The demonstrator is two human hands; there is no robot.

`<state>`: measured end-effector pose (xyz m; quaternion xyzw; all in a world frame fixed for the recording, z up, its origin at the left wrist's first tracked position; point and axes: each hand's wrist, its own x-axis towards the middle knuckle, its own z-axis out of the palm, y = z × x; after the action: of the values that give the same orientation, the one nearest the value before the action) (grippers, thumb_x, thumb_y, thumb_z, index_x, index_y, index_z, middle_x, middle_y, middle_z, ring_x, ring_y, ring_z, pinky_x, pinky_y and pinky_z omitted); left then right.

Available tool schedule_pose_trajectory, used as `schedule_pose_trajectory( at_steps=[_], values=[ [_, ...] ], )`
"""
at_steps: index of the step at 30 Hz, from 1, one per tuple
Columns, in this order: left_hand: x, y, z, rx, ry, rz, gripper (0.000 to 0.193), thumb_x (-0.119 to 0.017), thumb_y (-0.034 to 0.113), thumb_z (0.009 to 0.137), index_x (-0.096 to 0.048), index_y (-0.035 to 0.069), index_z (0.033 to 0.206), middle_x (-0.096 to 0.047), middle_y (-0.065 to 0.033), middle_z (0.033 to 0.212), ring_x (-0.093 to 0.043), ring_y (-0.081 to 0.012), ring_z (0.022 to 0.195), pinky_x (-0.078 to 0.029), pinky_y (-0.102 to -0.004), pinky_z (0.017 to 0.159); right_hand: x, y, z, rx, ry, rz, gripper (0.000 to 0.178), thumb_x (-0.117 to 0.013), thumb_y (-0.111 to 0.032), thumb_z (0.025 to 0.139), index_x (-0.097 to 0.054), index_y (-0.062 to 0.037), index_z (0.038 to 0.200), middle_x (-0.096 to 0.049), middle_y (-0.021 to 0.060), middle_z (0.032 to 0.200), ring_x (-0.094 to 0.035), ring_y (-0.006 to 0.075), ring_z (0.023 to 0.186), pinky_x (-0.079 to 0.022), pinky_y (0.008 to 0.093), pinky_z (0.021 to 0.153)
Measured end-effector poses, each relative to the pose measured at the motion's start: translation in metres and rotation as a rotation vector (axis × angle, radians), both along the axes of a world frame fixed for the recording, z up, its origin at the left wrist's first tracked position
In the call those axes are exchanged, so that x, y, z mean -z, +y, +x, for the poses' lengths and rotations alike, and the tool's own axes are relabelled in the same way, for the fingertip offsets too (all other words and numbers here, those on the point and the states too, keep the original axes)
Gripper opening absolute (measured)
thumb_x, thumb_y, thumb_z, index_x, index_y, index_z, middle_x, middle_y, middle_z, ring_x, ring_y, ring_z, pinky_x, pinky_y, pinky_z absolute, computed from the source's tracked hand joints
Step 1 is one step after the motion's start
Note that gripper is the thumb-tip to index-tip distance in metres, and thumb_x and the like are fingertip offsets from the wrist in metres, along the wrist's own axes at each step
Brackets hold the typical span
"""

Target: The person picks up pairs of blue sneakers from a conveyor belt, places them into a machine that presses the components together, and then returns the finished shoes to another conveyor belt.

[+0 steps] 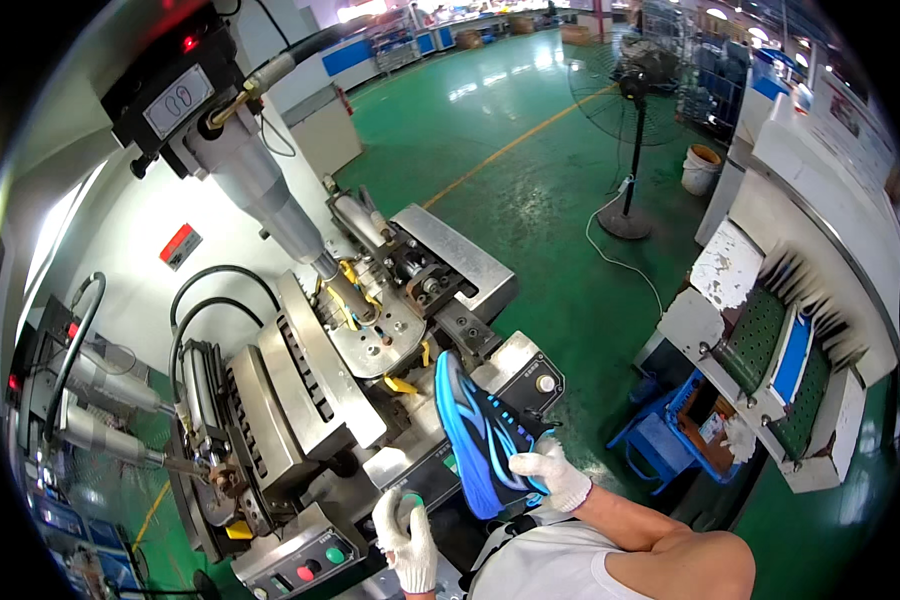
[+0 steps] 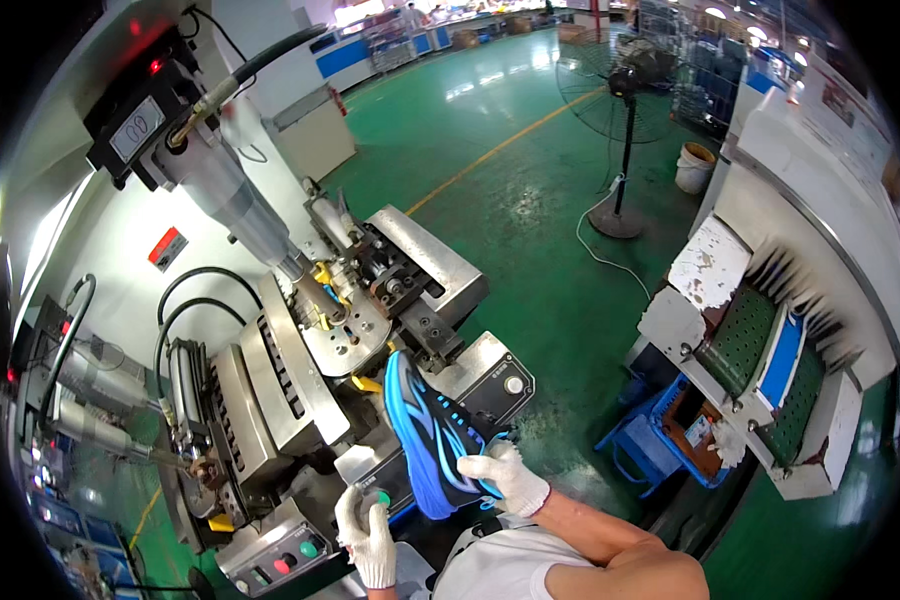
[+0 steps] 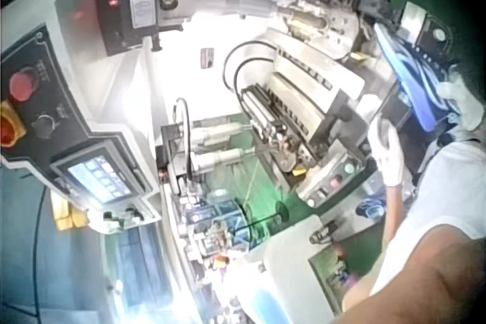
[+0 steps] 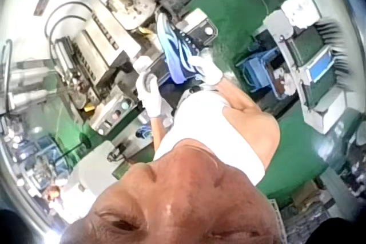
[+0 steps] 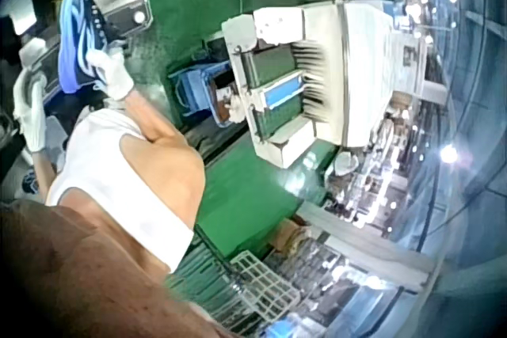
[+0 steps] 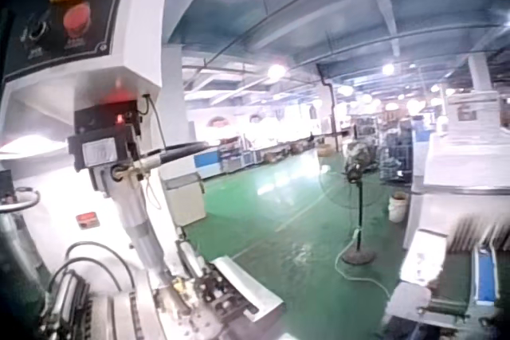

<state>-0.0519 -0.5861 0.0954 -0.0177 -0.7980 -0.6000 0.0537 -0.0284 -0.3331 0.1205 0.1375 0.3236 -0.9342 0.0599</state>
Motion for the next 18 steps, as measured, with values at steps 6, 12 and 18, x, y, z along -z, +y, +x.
schedule_pose_trajectory(
  at_steps=[6, 12, 18],
  values=[
    [-0.001, -0.035, 0.014, -0.029, -0.008, -0.193, 0.041, -0.063, 0.005, 0.095, -0.055, -0.002, 0.135, -0.06, -0.0173, 0.131, -0.06, -0.0265, 0.12, -0.049, -0.0373, 0.103, -0.01, -0.019, 0.011, -0.037, -0.03, -0.028, 0.039, -0.068, -0.007, 0.086, -0.063, 0.0059, 0.122, -0.071, 0.014, 0.113, -0.071, 0.0221, 0.1, -0.06, 0.0378, 0.09],
    [0.03, -0.039, 0.022, -0.047, -0.131, 0.185, 0.045, -0.056, -0.004, 0.096, -0.045, -0.002, 0.139, -0.055, -0.0154, 0.131, -0.063, -0.023, 0.112, -0.055, -0.0353, 0.094, -0.009, -0.031, 0.02, 0.006, -0.085, 0.074, 0.028, -0.073, -0.013, 0.084, -0.071, 0.0032, 0.107, -0.074, 0.0102, 0.1, -0.072, 0.0168, 0.086, -0.06, 0.032, 0.077],
    [0.028, -0.032, 0.022, 0.02, -0.121, 0.172, 0.045, -0.055, -0.001, 0.098, -0.045, -0.001, 0.142, -0.056, -0.0165, 0.134, -0.065, -0.0235, 0.111, -0.056, -0.0352, 0.09, -0.017, -0.031, 0.028, -0.009, -0.125, -0.004, 0.036, -0.071, -0.01, 0.087, -0.065, 0.0014, 0.121, -0.073, 0.0109, 0.108, -0.072, 0.0206, 0.091, -0.061, 0.0378, 0.081]
  ],
)
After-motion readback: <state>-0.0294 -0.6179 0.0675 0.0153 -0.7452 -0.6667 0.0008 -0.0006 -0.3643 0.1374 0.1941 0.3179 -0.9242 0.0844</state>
